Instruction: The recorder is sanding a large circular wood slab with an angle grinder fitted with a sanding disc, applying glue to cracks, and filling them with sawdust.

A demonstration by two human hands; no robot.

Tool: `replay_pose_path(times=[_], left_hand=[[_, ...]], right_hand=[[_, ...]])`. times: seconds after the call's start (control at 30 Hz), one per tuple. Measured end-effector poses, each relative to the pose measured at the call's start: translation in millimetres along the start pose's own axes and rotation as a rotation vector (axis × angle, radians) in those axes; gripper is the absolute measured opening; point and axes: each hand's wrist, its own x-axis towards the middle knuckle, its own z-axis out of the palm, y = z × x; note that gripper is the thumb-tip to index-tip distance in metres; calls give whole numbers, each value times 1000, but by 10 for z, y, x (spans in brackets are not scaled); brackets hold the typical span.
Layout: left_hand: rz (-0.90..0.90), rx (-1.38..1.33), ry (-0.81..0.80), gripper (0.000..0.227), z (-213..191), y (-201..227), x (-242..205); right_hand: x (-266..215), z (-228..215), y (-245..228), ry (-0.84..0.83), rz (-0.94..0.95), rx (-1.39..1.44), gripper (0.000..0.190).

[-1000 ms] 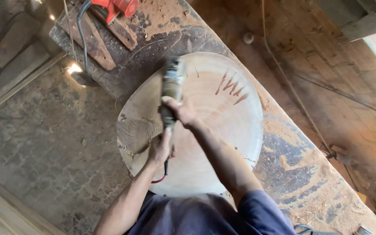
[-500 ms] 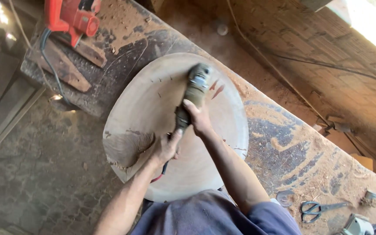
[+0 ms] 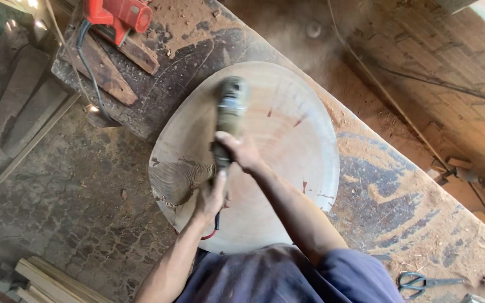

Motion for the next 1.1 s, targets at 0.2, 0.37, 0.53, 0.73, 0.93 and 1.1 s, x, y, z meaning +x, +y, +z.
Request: replay_pose_path(times=[0.2,0.37,0.53,0.73,0.93,1.1], left_hand=[[-37,26,164,69,-215,-104,-55],[58,162,-64,72,-4,-224,125],[73,281,-274,68,392,-343,124],[14,208,-257,65,227,-515,31],[-5,6,-18,66,-36,-482,-143],[-34,-17,-48,56,234,-722,-84]], right_hand=[[124,285,163,-143,1,-56,51],[-238,-181,-183,57,-3,-7,49],[-572,-854,86,282,22,-75,61],[-581,-607,123,215,-106,96,40],[-358,-155,186,-44,-77,-56,53],[-488,-774,543,2,1,-431,65]])
